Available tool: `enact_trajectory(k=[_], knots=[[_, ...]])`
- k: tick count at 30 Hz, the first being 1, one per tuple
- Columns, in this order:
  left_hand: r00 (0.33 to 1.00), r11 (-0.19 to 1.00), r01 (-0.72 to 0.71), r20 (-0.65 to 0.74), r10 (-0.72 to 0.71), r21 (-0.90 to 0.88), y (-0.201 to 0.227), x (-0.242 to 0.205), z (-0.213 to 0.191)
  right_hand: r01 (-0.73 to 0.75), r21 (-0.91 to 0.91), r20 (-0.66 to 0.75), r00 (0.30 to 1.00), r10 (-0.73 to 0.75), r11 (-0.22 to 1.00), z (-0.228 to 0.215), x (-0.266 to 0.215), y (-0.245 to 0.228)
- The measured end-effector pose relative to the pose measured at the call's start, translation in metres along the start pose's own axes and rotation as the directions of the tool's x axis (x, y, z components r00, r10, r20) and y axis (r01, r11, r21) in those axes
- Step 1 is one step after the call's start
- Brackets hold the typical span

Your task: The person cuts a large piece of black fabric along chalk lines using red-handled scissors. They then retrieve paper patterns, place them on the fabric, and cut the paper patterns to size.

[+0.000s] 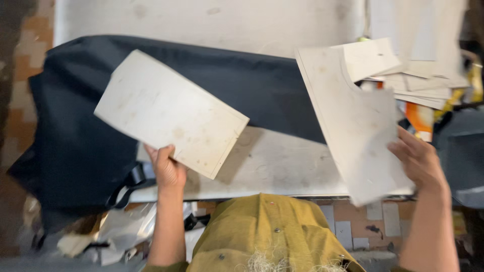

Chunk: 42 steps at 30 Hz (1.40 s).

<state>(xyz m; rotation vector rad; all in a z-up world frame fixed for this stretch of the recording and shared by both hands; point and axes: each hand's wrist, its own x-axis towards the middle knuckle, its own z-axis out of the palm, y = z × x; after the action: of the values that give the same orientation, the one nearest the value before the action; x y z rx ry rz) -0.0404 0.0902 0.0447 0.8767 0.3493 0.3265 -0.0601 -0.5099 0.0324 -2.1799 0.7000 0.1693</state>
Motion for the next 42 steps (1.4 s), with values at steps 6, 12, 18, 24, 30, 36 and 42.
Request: enact_trajectory(k=[6, 12, 18, 24, 30, 36, 42], knots=[[0.957, 0.957, 0.287, 0.027, -0.288, 0.031, -0.052, -0.024, -0.003, 0.234, 0.687, 0.129, 0.893, -0.432, 0.688, 0.085, 0.009, -0.045], [0.98, 0.978, 0.199, -0.039, -0.197, 0.067, -0.107, -0.053, -0.006, 0.502, -0.364, -0.333, 0.716, -0.614, 0.784, 0.053, -0.039, -0.023], [0.879, 0.864, 0.472, -0.171, -0.446, 0.173, -0.111, -0.077, -0.02, 0.099, -0.586, -0.205, 0.942, -0.265, 0.805, 0.02, -0.054, 0.041], [0.815, 0.772, 0.579, -0.156, -0.558, 0.262, -0.099, -0.092, -0.01, 0.079, -0.609, -0.19, 0.952, -0.242, 0.789, 0.013, -0.048, 0.08], [0.861, 0.822, 0.508, -0.161, -0.482, 0.258, -0.106, -0.105, -0.002, -0.109, -0.789, -0.116, 0.993, 0.027, 0.604, 0.0, -0.015, 0.07], [0.888, 0.876, 0.448, -0.2, -0.413, 0.177, -0.132, -0.135, 0.006, -0.074, -0.88, 0.063, 0.96, 0.271, 0.469, -0.034, 0.002, 0.043], [0.826, 0.821, 0.55, -0.247, -0.507, 0.155, -0.145, -0.16, 0.013, -0.22, 0.015, 0.312, 0.928, 0.205, 0.975, -0.038, -0.046, 0.087]])
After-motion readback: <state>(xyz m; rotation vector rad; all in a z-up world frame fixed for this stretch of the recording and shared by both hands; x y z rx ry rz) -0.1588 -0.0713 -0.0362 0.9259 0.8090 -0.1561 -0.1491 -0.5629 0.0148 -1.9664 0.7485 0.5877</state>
